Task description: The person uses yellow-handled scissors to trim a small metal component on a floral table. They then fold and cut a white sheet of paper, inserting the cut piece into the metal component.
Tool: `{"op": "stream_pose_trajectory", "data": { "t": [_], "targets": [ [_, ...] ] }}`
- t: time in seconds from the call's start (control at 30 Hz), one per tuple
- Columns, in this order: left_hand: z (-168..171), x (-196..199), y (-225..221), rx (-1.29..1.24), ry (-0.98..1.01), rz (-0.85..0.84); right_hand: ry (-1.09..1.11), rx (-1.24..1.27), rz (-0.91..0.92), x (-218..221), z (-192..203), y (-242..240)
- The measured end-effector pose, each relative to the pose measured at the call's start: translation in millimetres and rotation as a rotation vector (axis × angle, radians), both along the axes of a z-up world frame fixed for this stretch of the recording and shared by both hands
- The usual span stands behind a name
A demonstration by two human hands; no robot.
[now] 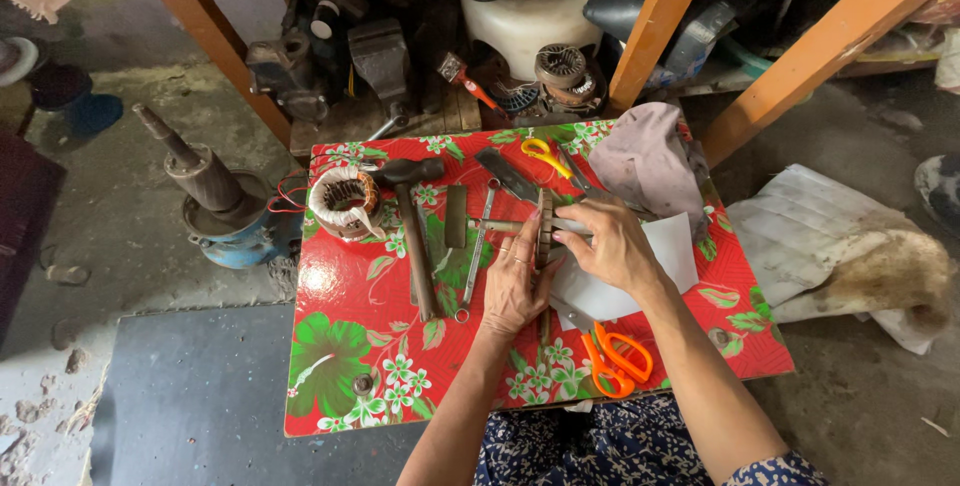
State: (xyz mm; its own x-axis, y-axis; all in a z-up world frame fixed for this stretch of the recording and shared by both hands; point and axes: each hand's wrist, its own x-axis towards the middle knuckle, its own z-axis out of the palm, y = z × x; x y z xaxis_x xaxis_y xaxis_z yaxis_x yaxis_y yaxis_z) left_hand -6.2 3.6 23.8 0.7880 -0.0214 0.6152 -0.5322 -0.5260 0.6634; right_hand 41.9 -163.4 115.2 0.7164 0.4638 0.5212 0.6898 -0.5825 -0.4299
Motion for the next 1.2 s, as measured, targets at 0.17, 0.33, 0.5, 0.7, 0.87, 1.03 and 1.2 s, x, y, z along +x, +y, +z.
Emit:
{"op": "stream_pose_trajectory", "data": {
  "t": [0.17,0.33,0.5,0.7,0.87,1.03,1.2],
  "targets": [
    [1,0,0,-0.004,-0.036,-0.002,0.069,0.011,-0.016,-4,0,-4],
    [2,-1,-1,-0.013,-0.03,0.004,0.036,0.061,0.039,1,-7,-6],
    [1,0,-1,0.001,0.014,0.018,0.024,0.062,0.05,4,-11,-7],
    [-1,1,-2,0.003,-0.063,0.032,-0.035,0.024,0.048,-2,4,-1],
    [-7,3,-2,-0.105,-0.04,0.024,0.231,0.024,-0.066,-10,19,0],
    [-10,5,-4,-0.136,-0.06,0.069,0.015,0.014,-0.031,-8,18,-2],
    [-5,3,-3,-0.223,-0.046,0.067,-0.024,-0.008,-0.055,-6,11,-1]
  ]
}}
